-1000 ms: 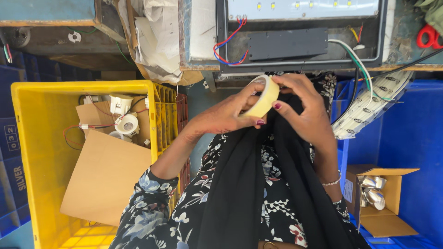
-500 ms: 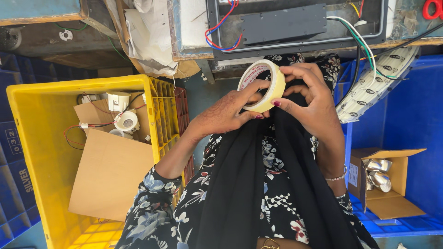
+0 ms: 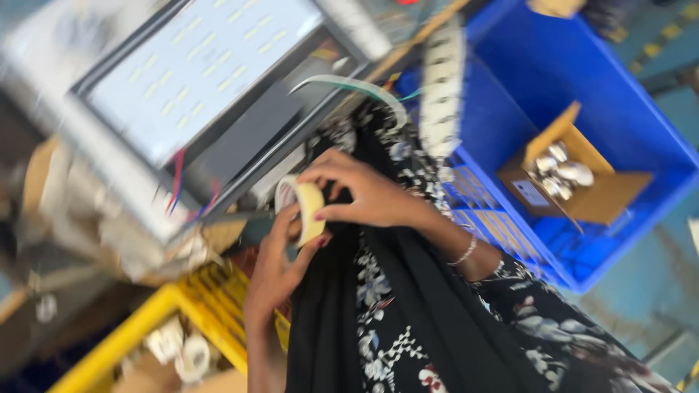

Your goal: The person wipes the interior of an LED floodlight housing with a cloth, then places a power driver inside. They apply double-sided tape to the driver and the housing, cut the tape with scissors, and press the driver into place. Finally, they place the assembled unit into a blue bin.

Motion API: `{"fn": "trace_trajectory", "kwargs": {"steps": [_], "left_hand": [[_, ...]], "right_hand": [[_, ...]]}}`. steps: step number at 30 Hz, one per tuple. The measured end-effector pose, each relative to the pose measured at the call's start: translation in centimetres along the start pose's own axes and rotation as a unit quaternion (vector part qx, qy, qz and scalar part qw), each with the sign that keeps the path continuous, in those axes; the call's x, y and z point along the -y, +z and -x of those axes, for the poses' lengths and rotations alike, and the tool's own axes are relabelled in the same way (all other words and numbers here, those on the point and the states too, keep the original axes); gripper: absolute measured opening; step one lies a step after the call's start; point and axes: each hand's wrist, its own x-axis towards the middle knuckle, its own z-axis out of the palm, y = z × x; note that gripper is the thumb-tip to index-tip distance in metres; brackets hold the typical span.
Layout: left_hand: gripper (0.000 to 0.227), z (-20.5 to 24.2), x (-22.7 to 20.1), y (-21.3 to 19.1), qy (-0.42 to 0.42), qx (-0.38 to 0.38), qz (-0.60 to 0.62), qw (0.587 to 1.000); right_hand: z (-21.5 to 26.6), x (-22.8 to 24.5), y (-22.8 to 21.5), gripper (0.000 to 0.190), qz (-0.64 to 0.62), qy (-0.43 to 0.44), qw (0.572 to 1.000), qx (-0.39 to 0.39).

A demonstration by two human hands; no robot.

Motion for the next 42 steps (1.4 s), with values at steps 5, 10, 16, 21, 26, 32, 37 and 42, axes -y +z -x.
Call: {"fn": "trace_trajectory", "kwargs": {"steps": [5,10,16,21,26,32,37,42], "left_hand": [[0.052,-1.6,-0.3,1.8,-0.028,0.005,0.015,0.999],[0.052,-4.0,-1.9,4.1,-0.039,0.029,-0.033,0.998],[0.049,-7.7,-5.2,8.5,-0.016,0.074,-0.082,0.994],[0.04,-10.1,-6.6,13.1,-0.045,0.096,-0.054,0.993],[0.045,-11.4,-7.2,16.6,-0.054,0.084,-0.002,0.995],[0.037,-11.9,-6.4,17.2,-0.044,0.08,0.098,0.991],[0.032,-11.8,-5.9,17.2,-0.043,0.077,0.113,0.99],[0.028,-12.9,-6.0,18.5,-0.043,0.07,0.129,0.988]], "right_hand": [[1.2,-0.4,-1.2,0.053,-0.018,-0.012,0.999,-0.028],[3.7,-1.5,-3.6,0.055,-0.039,-0.005,0.996,-0.079],[8.0,-2.9,-7.6,0.048,-0.014,0.014,0.992,-0.124],[11.6,-3.5,-10.8,0.047,-0.018,0.006,0.984,-0.177],[13.7,-3.6,-12.7,0.047,-0.021,0.009,0.978,-0.208],[13.8,-3.5,-13.1,0.042,0.005,-0.027,0.979,-0.203],[14.2,-3.4,-14.0,0.031,-0.024,-0.041,0.979,-0.196],[15.2,-3.2,-14.7,0.023,-0.073,-0.056,0.975,-0.201]]}}
